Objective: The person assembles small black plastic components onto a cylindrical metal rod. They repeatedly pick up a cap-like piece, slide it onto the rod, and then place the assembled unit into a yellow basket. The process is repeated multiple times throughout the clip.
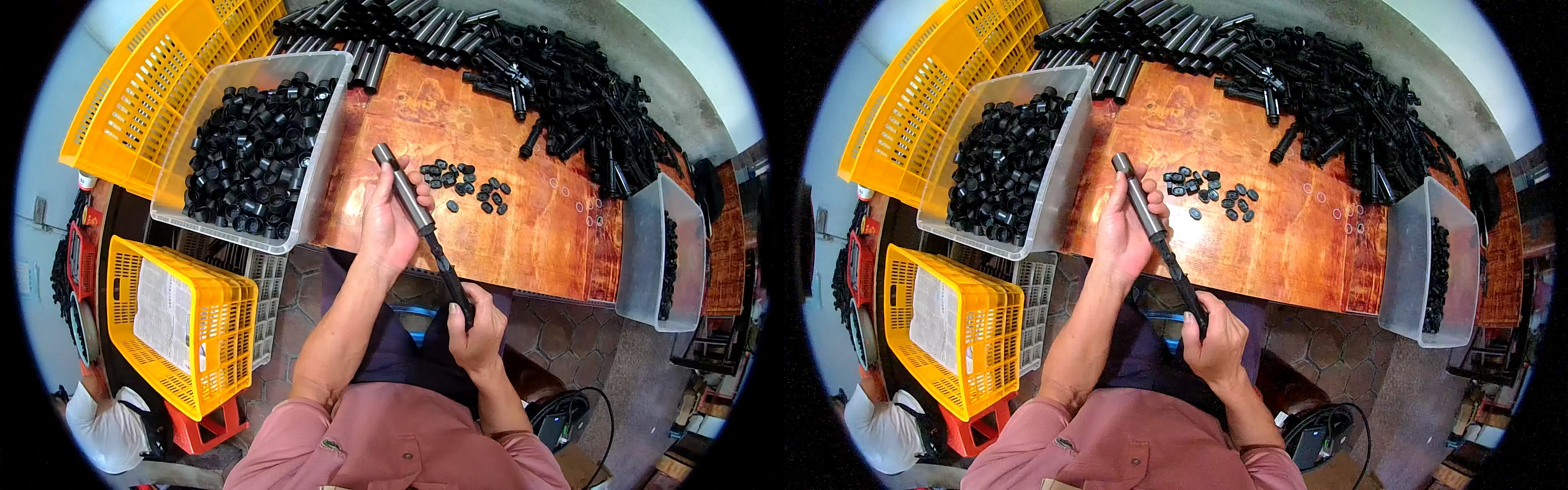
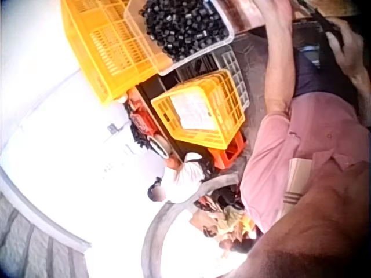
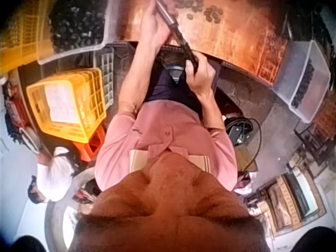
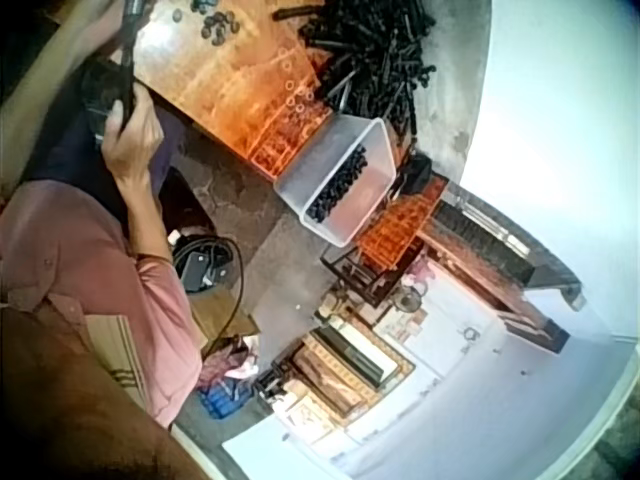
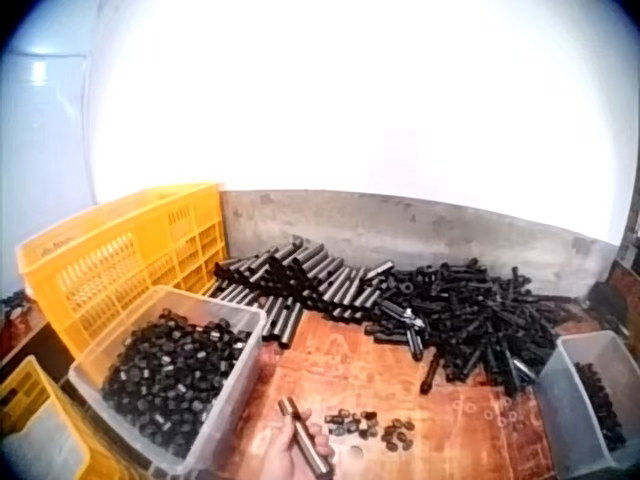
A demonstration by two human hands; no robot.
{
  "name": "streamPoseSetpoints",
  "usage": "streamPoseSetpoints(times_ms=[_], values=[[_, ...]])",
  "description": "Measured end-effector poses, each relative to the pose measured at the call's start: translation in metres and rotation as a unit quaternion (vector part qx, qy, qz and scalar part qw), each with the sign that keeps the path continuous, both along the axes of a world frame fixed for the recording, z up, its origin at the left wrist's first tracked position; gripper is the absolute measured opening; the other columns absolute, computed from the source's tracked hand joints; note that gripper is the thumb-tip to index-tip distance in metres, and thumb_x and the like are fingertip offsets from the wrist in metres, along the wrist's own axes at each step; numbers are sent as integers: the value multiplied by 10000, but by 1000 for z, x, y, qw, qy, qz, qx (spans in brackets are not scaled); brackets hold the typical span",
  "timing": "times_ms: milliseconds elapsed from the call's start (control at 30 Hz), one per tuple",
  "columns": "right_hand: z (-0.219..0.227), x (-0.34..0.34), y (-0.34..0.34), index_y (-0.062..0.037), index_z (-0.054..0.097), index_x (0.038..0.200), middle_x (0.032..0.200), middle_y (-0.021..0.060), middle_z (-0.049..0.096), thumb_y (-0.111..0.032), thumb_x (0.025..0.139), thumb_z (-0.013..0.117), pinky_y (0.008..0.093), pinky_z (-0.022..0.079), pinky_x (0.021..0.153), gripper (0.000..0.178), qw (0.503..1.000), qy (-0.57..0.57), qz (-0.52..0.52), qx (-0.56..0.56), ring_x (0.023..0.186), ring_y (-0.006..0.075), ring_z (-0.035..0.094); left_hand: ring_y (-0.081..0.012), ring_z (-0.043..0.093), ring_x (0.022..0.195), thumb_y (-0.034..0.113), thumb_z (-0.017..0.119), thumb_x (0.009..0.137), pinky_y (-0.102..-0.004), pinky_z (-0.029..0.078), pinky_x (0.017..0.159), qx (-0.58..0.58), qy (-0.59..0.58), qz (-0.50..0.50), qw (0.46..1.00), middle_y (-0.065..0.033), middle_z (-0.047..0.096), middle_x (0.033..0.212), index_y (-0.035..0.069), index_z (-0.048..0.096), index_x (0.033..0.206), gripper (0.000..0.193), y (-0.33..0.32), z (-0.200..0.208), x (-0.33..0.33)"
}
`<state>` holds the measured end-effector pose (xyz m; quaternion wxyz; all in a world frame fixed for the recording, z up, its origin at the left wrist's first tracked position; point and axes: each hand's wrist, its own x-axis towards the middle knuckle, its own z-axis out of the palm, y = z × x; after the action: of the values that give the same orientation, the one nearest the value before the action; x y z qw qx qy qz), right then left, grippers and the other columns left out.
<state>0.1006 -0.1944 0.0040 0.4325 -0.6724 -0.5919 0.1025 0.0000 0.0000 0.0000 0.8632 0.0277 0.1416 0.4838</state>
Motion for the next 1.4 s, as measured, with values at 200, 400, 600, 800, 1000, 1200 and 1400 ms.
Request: streamPoseSetpoints(times_ms=[200, 400, 600, 800, 1000, 1200, 1400], values=[[7, 0, 4, 38, 623, 1074, 864, 176, 692, -119, 858, 676, 382, 536, 652, 272, 999, -35, -20, 9, 720, 343, 686, -166, 542, 760, 420, 367, 1072, -304, 488, 686, 56, -16, -10, 998, -56, 566, 899, 75, 528, 1251, 421, -9, 5, 7], [10, -3, 3, 23, 633, 1067, 851, 163, 695, -119, 862, 675, 376, 523, 610, 253, 998, -57, -20, 19, 679, 330, 678, -146, 499, 718, 418, 363, 1075, -268, 465, 650, 36, -20, -10, 999, -34, 524, 859, 66, 525, 1256, 428, -12, 1, 8], [11, -5, 5, 19, 638, 1061, 795, 159, 686, -121, 867, 678, 371, 514, 584, 242, 999, -40, -25, 18, 629, 317, 671, -131, 475, 698, 417, 369, 1075, -250, 453, 628, 25, 15, 24, 999, -28, 494, 833, 61, 523, 1231, 419, -16, 6, 11], [14, -8, 6, 19, 642, 1059, 715, 162, 661, -118, 876, 679, 374, 501, 550, 232, 1000, -5, -24, 10, 583, 310, 660, -123, 438, 648, 416, 372, 1073, -244, 424, 584, 32, -26, 36, 999, -18, 443, 784, 63, 523, 1206, 407, -17, 7, 12], [14, -11, 7, 28, 642, 1058, 706, 172, 658, -116, 878, 677, 377, 506, 550, 233, 1000, 11, -25, 11, 588, 322, 663, -116, 421, 616, 412, 378, 1072, -240, 396, 557, 60, -34, 42, 997, -18, 428, 754, 57, 520, 1222, 410, -17, 9, 13], [17, -12, 9, 40, 642, 1056, 738, 190, 670, -111, 875, 678, 380, 518, 558, 238, 999, 42, -22, -4, 620, 340, 677, -109, 412, 606, 410, 374, 1074, -236, 386, 547, 68, -55, 42, 995, -13, 420, 745, 59, 513, 1237, 412, -18, 9, 13], [13, -14, 10, 43, 640, 1059, 739, 196, 667, -104, 873, 679, 385, 518, 561, 240, 999, 23, -24, 4, 620, 340, 677, -115, 414, 585, 452, 356, 1070, -245, 384, 548, 78, 38, 44, 995, -1, 439, 740, 88, 508, 1229, 425, -19, 15, 12]])
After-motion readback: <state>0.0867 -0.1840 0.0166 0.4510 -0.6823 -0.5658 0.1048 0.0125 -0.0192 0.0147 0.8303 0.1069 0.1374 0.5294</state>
